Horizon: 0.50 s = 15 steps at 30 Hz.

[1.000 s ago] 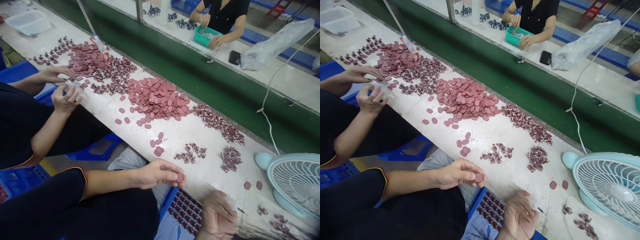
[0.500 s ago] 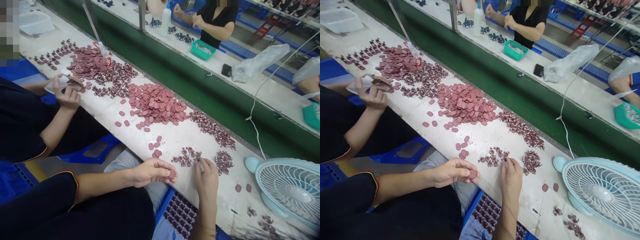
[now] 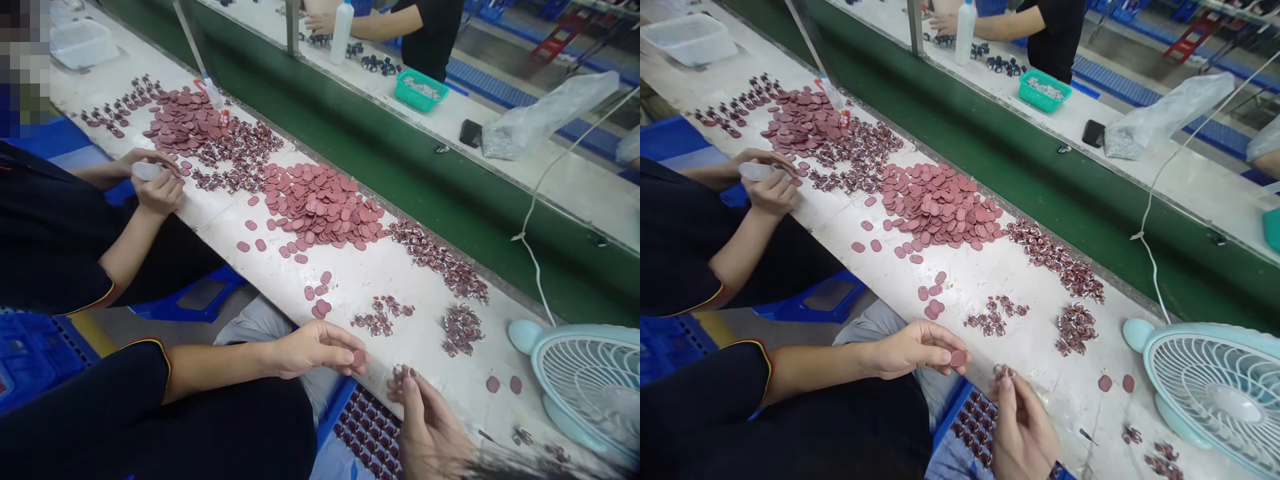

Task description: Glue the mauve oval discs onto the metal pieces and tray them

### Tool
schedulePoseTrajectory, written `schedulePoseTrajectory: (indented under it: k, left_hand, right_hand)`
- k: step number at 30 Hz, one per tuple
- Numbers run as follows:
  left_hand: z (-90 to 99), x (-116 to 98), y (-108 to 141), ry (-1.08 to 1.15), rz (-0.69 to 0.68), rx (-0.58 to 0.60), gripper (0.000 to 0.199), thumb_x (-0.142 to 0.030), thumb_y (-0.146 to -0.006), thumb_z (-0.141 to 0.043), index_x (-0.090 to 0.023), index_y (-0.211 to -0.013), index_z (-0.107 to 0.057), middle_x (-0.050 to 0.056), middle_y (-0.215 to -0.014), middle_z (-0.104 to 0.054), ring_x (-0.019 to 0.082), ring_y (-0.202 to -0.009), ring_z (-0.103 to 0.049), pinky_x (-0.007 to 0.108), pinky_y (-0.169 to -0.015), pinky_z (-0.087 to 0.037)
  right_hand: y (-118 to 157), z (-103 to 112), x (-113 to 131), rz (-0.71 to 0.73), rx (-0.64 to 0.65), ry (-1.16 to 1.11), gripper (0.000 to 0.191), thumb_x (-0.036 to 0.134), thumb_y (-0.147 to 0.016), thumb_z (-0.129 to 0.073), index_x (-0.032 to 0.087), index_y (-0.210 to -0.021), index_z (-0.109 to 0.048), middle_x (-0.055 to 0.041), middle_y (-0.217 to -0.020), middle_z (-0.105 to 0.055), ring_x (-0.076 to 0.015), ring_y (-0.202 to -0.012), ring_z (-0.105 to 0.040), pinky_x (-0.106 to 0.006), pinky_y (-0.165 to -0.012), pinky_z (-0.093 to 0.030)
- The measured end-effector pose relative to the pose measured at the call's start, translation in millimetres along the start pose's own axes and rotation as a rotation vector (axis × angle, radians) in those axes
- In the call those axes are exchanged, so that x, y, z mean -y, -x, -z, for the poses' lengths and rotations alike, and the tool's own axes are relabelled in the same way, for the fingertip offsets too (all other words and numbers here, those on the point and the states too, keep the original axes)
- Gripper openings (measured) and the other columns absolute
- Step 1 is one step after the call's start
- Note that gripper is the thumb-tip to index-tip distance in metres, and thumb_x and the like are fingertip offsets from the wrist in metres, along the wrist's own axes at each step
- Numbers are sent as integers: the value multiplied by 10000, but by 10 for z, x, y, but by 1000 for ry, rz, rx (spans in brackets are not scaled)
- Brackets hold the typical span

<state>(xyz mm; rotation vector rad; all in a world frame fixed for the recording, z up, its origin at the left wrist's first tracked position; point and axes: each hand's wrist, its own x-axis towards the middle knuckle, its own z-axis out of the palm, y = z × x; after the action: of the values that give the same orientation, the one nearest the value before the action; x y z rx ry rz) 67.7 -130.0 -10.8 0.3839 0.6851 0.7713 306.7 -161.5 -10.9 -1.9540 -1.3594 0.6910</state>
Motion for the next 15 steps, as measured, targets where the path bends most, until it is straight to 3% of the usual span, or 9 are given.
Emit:
schedulePoseTrajectory:
  k: [2, 5, 9, 15]
  left_hand:
    - [-17, 42, -5, -43, -19, 27, 485, -392, -762, -959, -114, -1141, -842, 144, -1070, -835, 233, -1018, -796, 299, -874, -606]
    - [-28, 98, -20, -78, -20, 60, 504, -406, -745, -971, -125, -1144, -845, 140, -1106, -840, 232, -1029, -793, 333, -944, -609]
    - [-30, 151, -47, -79, -18, 103, 519, -417, -724, -989, -134, -1133, -839, 138, -1145, -840, 227, -1051, -795, 364, -1045, -585]
    - [-40, 213, -70, -12, -17, 48, 487, -359, -652, -1034, -131, -1022, -816, 128, -1063, -850, 202, -981, -809, 333, -978, -604]
  right_hand:
    - [288, -57, 185, -162, -48, -290, 305, 569, -776, -823, 339, -975, -817, 3, -785, -844, -228, -642, -784, -359, -626, -687]
    - [507, -161, 415, -260, -70, -372, 299, 579, -708, -870, 365, -913, -833, 12, -752, -836, -223, -617, -775, -334, -574, -674]
    - [495, -214, 494, -251, -31, -402, 288, 570, -708, -870, 362, -906, -839, -4, -833, -858, -235, -671, -793, -363, -629, -698]
    - [454, -174, 475, -244, -14, -383, 324, 555, -704, -877, 304, -905, -833, -23, -781, -850, -230, -649, -794, -348, -643, -707]
